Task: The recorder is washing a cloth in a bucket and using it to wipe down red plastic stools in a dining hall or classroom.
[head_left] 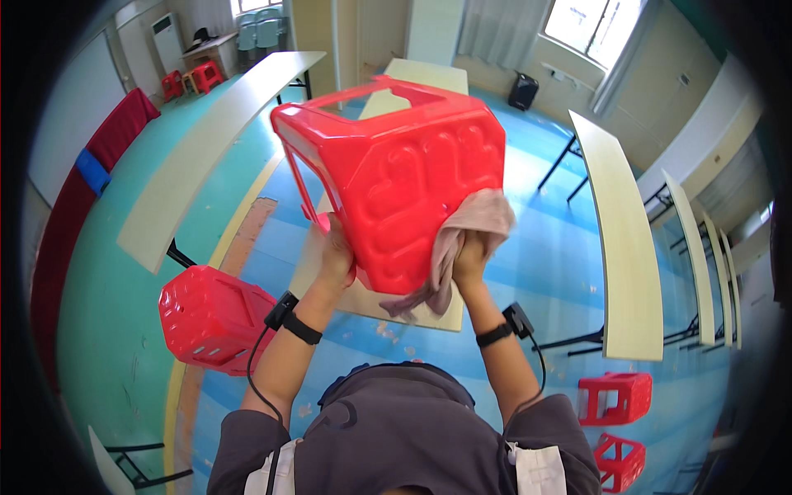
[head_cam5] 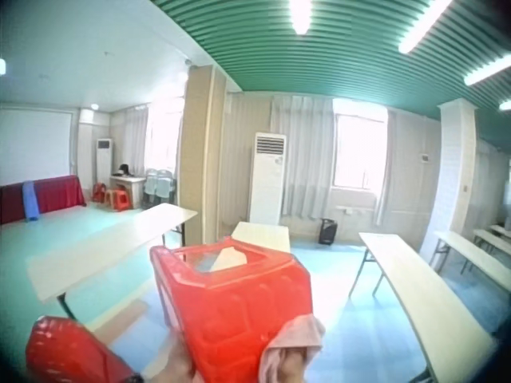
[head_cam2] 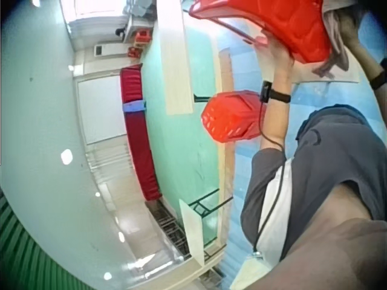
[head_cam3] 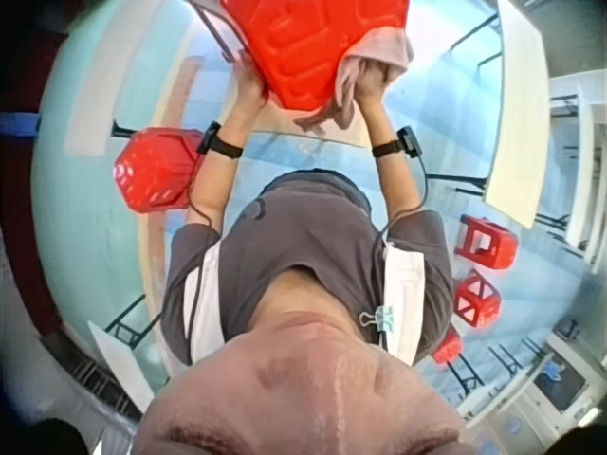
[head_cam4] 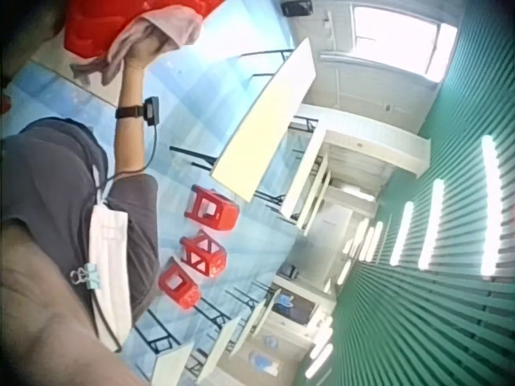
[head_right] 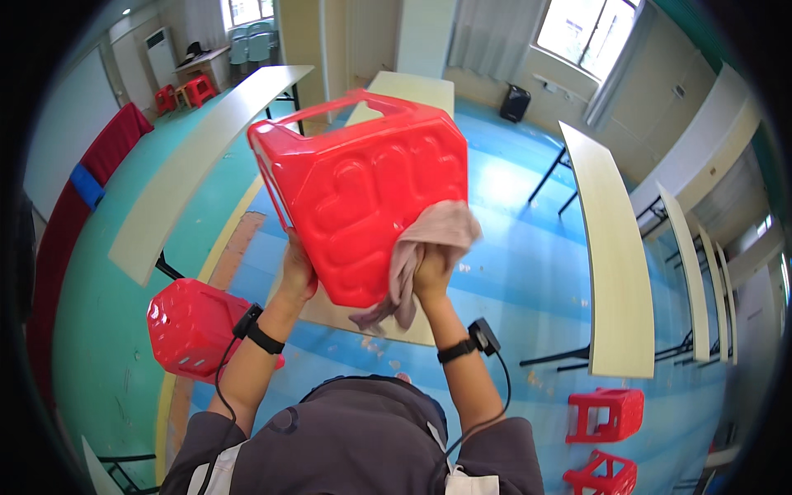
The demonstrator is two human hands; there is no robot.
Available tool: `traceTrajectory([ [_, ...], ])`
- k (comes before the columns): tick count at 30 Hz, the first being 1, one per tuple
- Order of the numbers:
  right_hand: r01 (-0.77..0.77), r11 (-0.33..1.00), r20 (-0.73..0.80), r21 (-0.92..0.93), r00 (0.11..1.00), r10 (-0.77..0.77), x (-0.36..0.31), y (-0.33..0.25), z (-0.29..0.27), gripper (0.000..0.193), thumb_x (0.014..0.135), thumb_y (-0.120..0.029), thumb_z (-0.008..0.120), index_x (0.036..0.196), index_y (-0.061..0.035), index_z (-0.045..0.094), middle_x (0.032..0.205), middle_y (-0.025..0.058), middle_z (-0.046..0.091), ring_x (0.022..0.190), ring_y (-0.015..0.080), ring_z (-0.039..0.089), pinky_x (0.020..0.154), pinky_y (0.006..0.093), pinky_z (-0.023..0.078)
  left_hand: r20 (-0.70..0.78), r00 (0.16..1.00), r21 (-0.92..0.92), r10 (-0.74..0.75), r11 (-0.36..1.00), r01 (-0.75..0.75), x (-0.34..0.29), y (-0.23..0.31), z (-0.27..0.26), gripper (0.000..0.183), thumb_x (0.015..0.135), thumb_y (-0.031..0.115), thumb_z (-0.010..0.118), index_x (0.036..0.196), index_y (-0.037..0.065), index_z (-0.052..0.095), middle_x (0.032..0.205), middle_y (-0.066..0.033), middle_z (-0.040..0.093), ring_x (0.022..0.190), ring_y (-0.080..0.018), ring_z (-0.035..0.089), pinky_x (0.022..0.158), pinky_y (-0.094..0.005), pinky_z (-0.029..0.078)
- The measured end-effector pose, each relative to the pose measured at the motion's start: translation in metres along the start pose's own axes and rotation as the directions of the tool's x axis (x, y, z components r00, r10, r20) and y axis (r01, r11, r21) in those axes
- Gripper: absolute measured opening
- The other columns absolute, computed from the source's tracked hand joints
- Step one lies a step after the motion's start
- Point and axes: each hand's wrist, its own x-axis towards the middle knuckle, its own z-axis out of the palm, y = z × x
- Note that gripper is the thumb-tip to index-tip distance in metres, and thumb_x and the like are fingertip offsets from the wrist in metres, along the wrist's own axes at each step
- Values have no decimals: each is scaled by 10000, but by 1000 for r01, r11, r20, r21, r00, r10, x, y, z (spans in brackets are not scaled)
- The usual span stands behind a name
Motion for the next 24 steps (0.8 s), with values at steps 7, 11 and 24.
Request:
traceTrajectory([
  [7,-231,866,-72,-444,972,223,92,11,-55,308,846,-248,591,1055,-27,546,960,224,634,887,429,601,736,454,485,-77,996,16,-32,999,33,-6,-17,-21,728,903,601,369,1370,43,341,1349,-99,461,1211,-229,482,996,-394,423],
  [11,60,881,35,-469,998,-49,176,-27,-93,281,847,-297,592,979,-49,589,885,236,647,868,426,612,720,448,488,-233,971,119,51,993,-24,-24,-64,-76,669,938,567,351,1327,25,398,1296,-101,499,1151,-196,505,965,-351,428],
  [24,188,946,418,-263,906,-63,84,-51,-48,387,676,-173,741,1028,-77,612,1092,148,526,1054,373,530,838,437,457,-134,991,605,-9,791,89,-99,-88,-155,488,952,464,464,1013,7,621,958,-71,643,937,-133,573,825,-300,459],
])
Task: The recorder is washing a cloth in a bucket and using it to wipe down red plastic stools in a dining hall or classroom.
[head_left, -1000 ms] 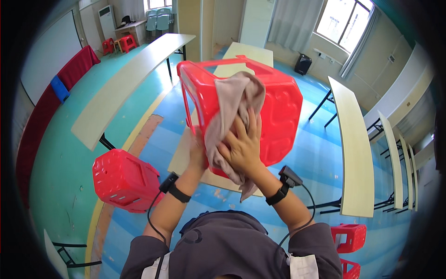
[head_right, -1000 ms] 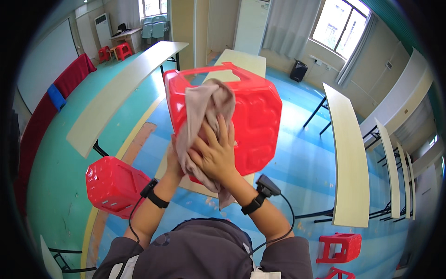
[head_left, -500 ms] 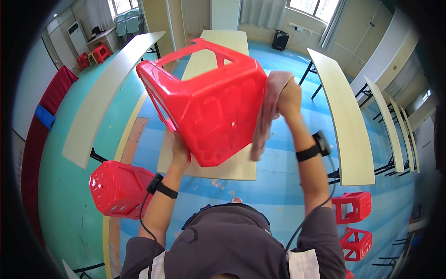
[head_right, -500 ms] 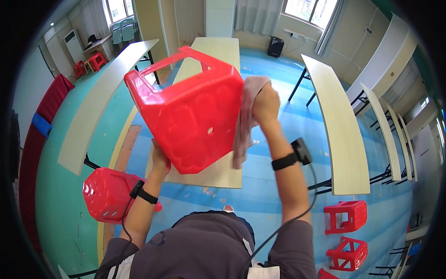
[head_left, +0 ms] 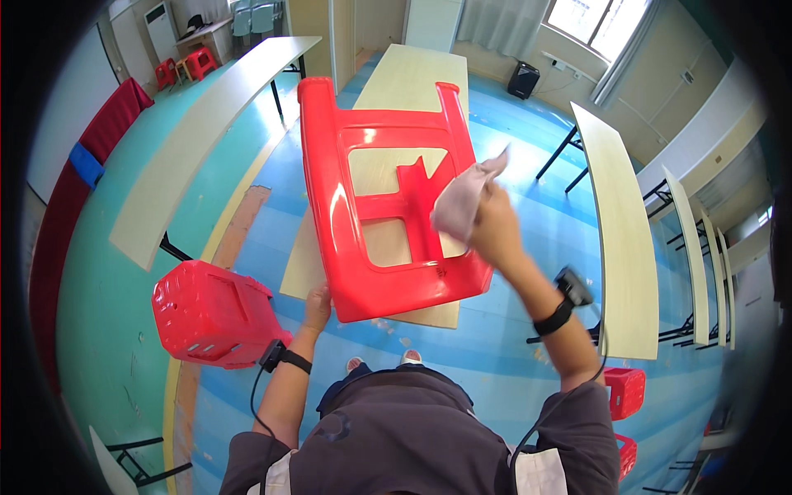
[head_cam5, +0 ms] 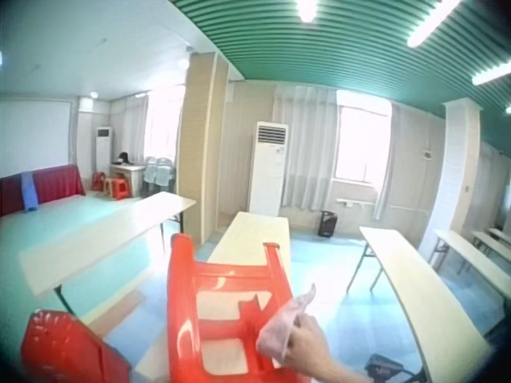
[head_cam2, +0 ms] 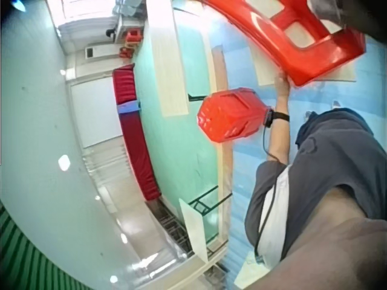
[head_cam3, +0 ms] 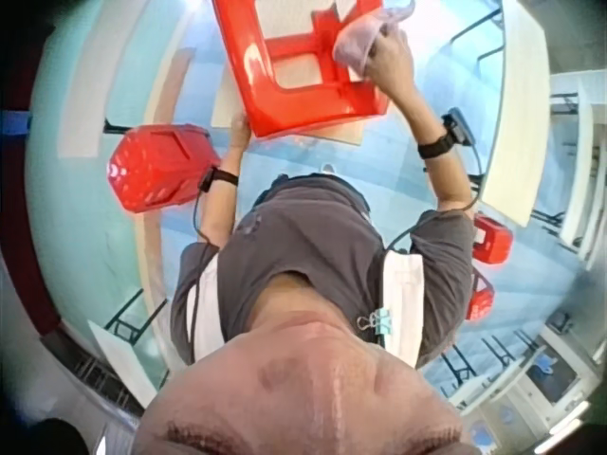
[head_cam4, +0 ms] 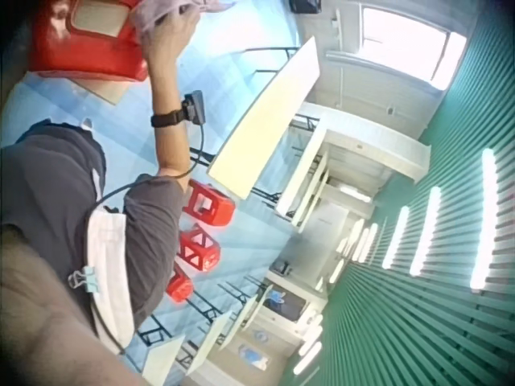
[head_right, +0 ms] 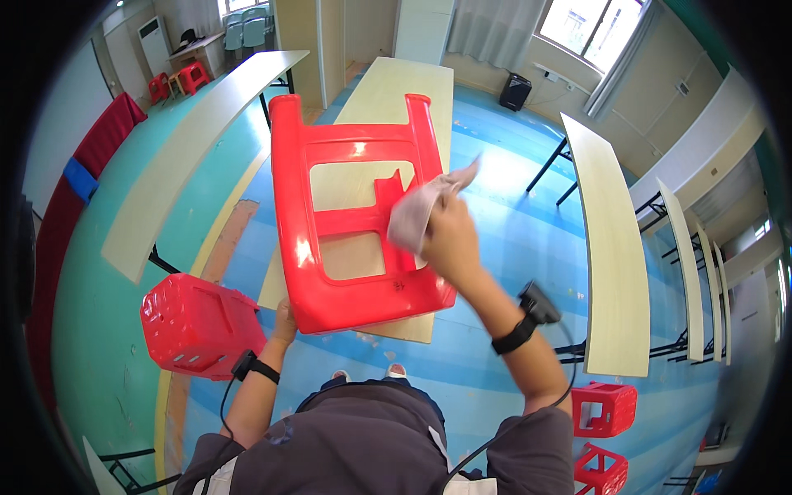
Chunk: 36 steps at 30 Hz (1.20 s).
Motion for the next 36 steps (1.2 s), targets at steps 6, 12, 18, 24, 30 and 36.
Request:
traceTrajectory([
  [6,121,992,-96,-22,988,-123,-32,-5,45,317,664,-191,732,956,-88,662,1284,141,442,1185,412,382,945,450,381,-585,801,50,128,991,-122,28,135,14,279,851,85,525,1123,33,556,1175,-97,552,1180,-218,462,996,-365,380],
  [12,214,977,-5,-10,977,-214,-3,11,45,283,704,-160,695,983,-125,663,1214,101,495,1011,382,457,885,461,410,71,917,835,393,480,-271,35,195,65,185,818,215,623,928,72,663,949,-70,637,1196,-342,439,1083,-493,247],
  [18,161,986,-175,36,973,-153,102,81,81,374,693,-128,704,1061,-152,650,1141,138,539,1016,364,500,865,440,425,251,909,877,334,319,-359,41,204,67,312,762,387,671,658,93,680,714,-4,628,1023,-271,542,1072,-598,188],
  [24,112,991,-227,-72,966,-126,174,125,102,366,700,-96,679,1060,-147,641,1093,180,553,1020,385,499,870,448,424,280,898,863,338,320,-390,53,203,74,362,756,419,677,609,88,657,630,-2,602,845,-196,577,1070,-603,189],
  [30,221,947,-225,234,960,-169,46,49,62,354,703,-80,692,1050,-110,627,1129,159,588,1023,376,547,845,452,412,208,930,876,302,365,-315,42,206,67,388,748,420,683,570,79,639,590,-6,573,826,-193,569,1074,-592,196],
  [36,2,973,-26,230,1000,4,-65,21,29,427,698,-32,667,1122,-76,643,1233,199,507,1136,384,457,967,441,377,279,922,872,269,332,-361,42,206,66,400,755,423,670,568,72,633,588,5,569,776,-182,544,1075,-591,199],
])
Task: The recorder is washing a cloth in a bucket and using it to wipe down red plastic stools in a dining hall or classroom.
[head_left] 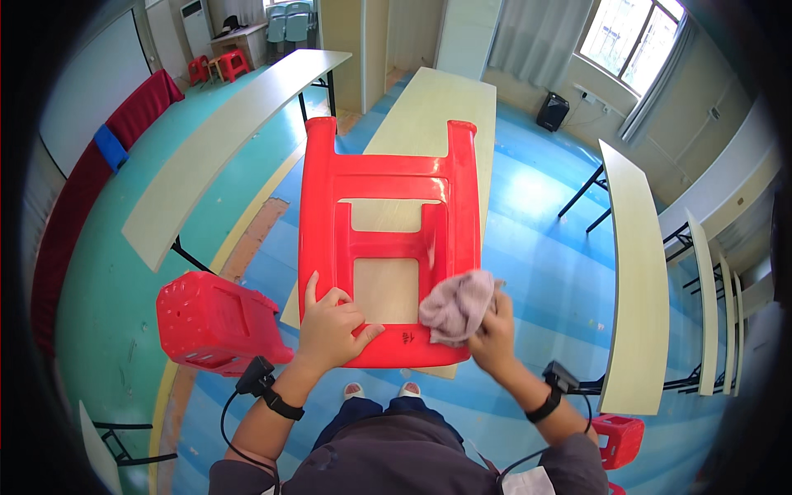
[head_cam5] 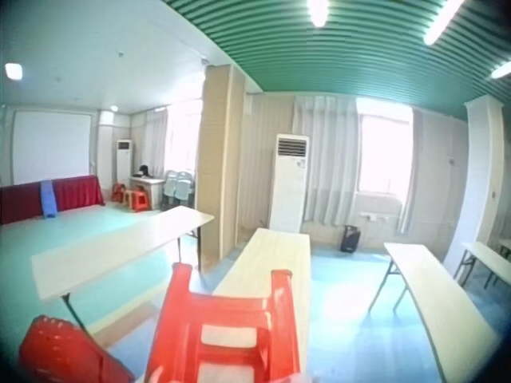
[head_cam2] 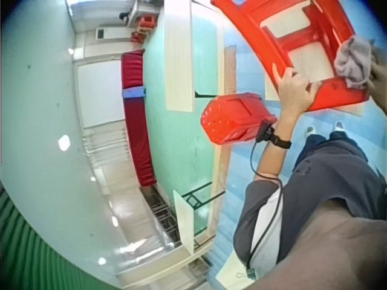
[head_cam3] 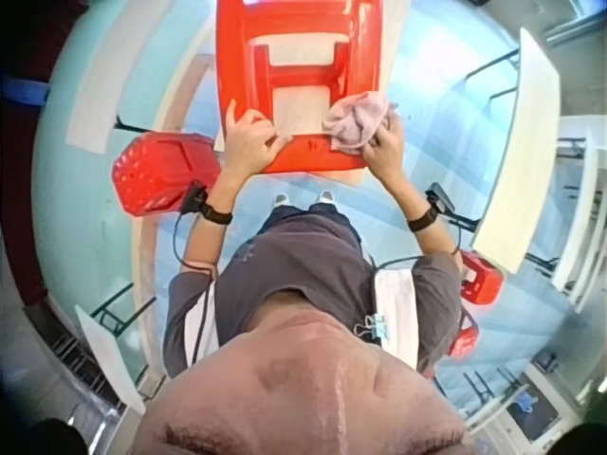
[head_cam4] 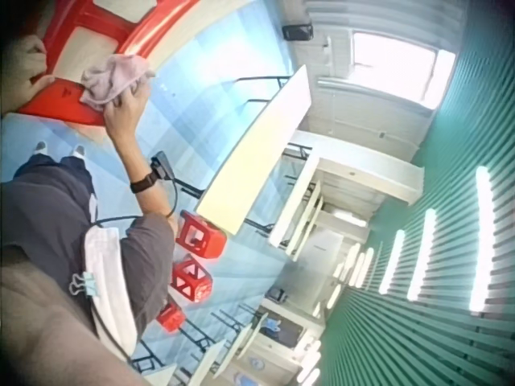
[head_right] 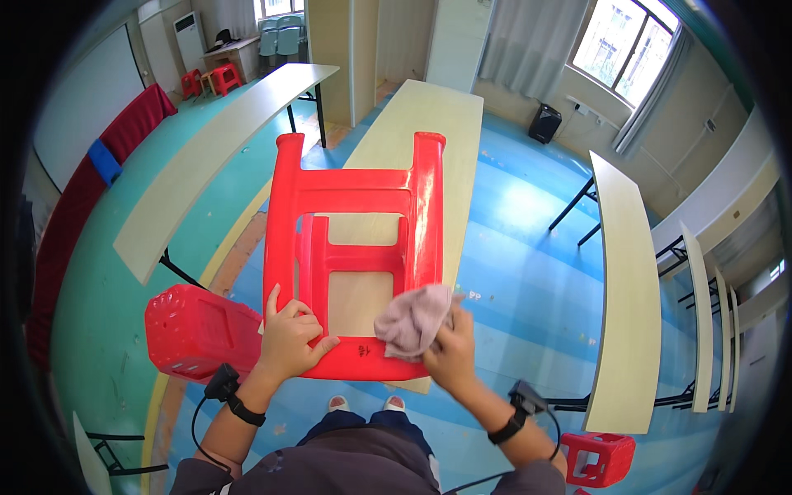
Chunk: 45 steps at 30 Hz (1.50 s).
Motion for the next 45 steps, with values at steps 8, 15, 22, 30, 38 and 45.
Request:
traceTrajectory([
  [8,-19,984,-243,-180,970,-26,248,154,55,286,778,-167,594,1053,-99,639,1178,227,510,1009,423,500,880,480,414,45,998,-37,40,999,-39,14,7,-2,407,757,431,662,576,68,631,573,1,559,742,-175,531,1073,-590,205],
  [15,-200,964,-215,-173,963,161,255,115,73,286,780,-189,597,1041,-79,636,1092,243,516,948,424,534,831,462,450,-9,1000,-27,6,1000,-6,6,3,-2,401,754,428,670,570,73,639,567,3,562,732,-171,526,1077,-579,211],
  [22,-134,991,-121,31,983,136,69,33,32,385,763,-9,604,1147,-40,592,1174,174,466,1091,343,512,920,370,425,-11,999,-54,-37,998,37,1,1,1,402,768,424,670,576,71,648,563,-5,562,738,-175,530,1079,-555,221],
  [30,-331,908,-87,257,928,363,-86,-22,5,468,736,-97,720,1165,-2,559,1254,179,468,1150,305,500,938,368,419,-56,998,-42,0,999,-2,6,3,5,350,784,405,663,615,98,661,572,-26,551,754,-196,543,1083,-563,199],
  [38,-390,745,-165,541,820,549,-66,46,60,476,924,-254,505,1332,-23,423,1367,132,447,1239,270,446,1030,347,340,26,994,-60,108,993,-106,10,-2,4,265,834,325,621,661,136,688,542,-35,512,591,-193,515,1093,-574,174],
  [45,-22,921,-263,389,955,134,-14,-9,32,374,901,-205,530,1223,-16,542,1297,132,529,1205,272,482,1036,373,342,-118,991,-170,69,981,-89,-18,-58,8,325,882,280,565,656,65,655,526,-61,435,581,-226,490,1086,-539,209],
])
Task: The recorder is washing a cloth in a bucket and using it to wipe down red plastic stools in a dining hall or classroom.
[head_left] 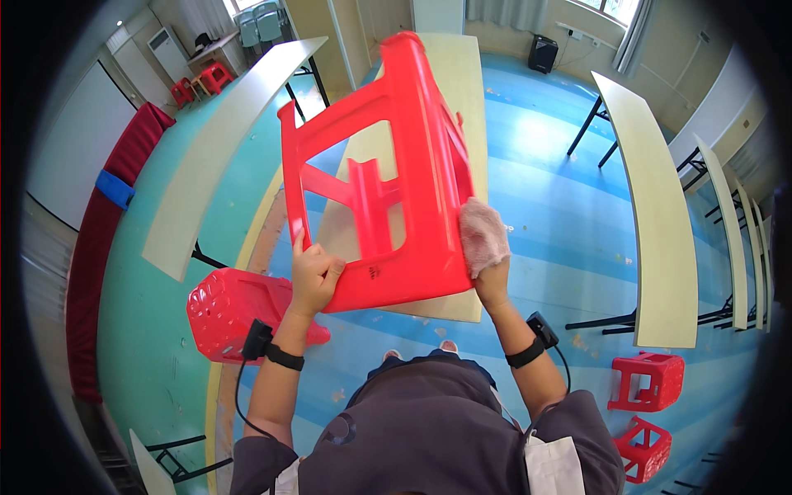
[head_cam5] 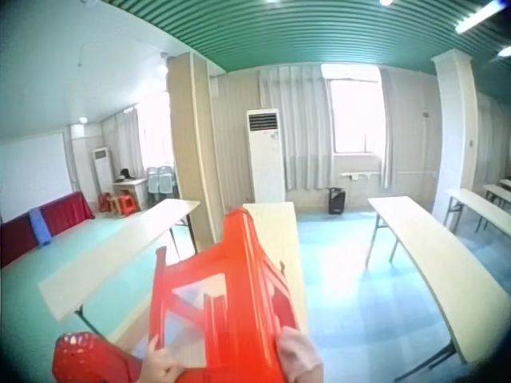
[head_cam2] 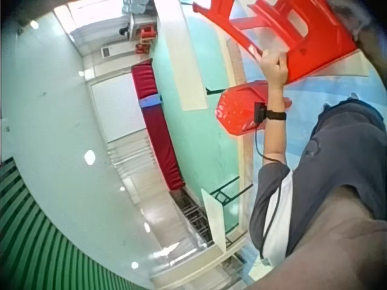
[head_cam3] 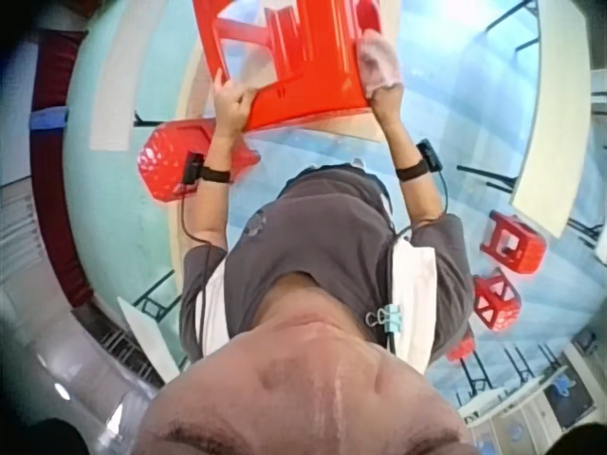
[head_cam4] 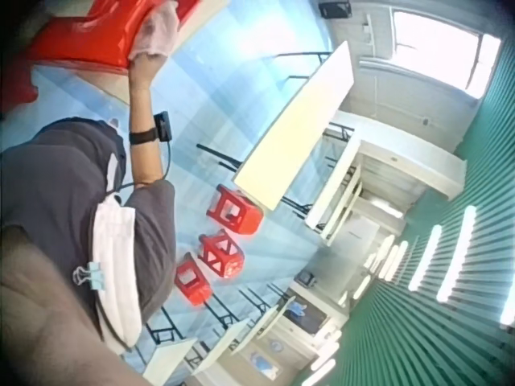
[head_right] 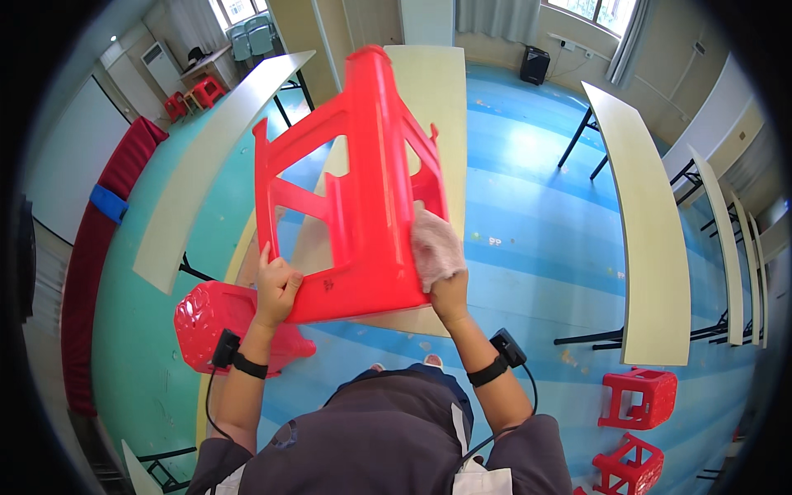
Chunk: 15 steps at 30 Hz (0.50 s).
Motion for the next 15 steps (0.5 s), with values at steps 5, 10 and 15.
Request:
traceTrajectory([
  [5,-75,962,67,264,996,59,19,-57,26,415,757,-83,717,1135,20,578,1077,113,649,976,188,621,838,304,482,-163,944,-338,-286,915,219,-28,-19,42,383,957,351,469,847,20,628,789,-73,596,821,-189,575,1053,-445,294],
  [10,209,973,185,-94,964,-189,3,-69,63,374,622,-66,723,986,-54,638,938,146,594,793,345,576,681,417,454,60,818,-854,-572,395,339,-24,8,41,567,986,498,329,1183,-14,471,1071,-105,570,1023,-155,519,912,-283,406],
  [15,446,860,416,-250,851,-320,2,-52,78,297,651,-81,660,947,-80,640,916,123,548,731,306,529,610,401,406,277,760,-898,-589,124,423,-37,18,65,670,971,553,281,1328,-5,383,1267,-137,489,1167,-187,464,989,-303,365],
])
